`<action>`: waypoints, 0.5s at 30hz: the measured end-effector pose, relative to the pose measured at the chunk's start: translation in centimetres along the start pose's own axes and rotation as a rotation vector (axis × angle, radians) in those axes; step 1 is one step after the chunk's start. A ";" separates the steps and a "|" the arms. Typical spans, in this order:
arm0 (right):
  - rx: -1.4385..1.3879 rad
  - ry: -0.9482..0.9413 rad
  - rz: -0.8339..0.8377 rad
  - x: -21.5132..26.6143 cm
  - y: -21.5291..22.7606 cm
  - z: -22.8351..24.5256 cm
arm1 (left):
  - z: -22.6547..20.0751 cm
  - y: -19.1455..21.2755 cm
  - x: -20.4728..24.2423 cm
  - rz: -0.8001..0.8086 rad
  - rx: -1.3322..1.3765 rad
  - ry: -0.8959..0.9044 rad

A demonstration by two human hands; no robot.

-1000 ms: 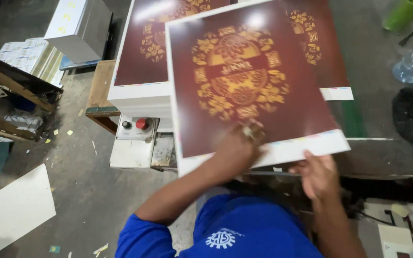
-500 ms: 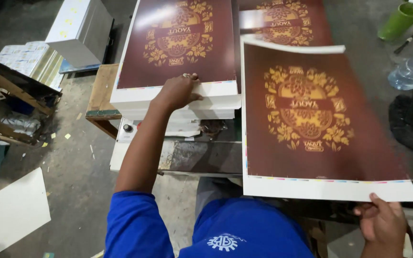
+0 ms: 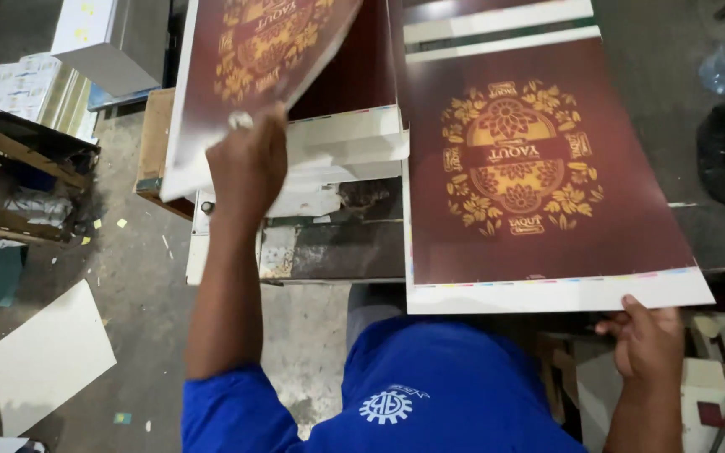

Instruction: The person repeatedly picks up large, maroon-colored printed sheets with gold designs from a pile on a table and places them onto a stack. The camera is extremely shaky throughout the process, making the view unstable.

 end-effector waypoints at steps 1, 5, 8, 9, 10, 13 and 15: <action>-0.004 0.004 -0.002 -1.0 -0.5 0.0 | -0.9 0.4 0.8 -0.004 0.001 -0.005; 0.037 -0.003 0.028 -4.2 -3.5 0.5 | -4.6 1.5 4.4 -0.007 0.051 -0.070; 0.053 -0.016 0.093 -7.8 -6.9 1.9 | -6.0 1.0 6.1 -0.004 0.055 -0.066; 0.045 -0.029 0.140 -9.2 -8.5 2.4 | -6.2 0.5 6.4 0.018 0.024 -0.057; 0.042 -0.013 0.152 -10.3 -8.9 2.8 | -6.4 0.7 6.4 0.000 0.017 -0.054; 0.021 -0.115 0.189 -11.7 -9.6 2.4 | -7.0 0.9 6.7 -0.004 0.108 -0.009; 0.174 -0.170 0.114 -10.7 -8.6 2.0 | -7.7 1.6 7.2 -0.025 0.169 -0.002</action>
Point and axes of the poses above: each hand's wrist, its own x-axis away from the middle knuckle, its own y-axis out of the back of the hand, z = x × y, the point moved 10 cm from there along -x, towards the middle knuckle, and after that the axes turned 4 degrees about -x, right-handed, at the moved point
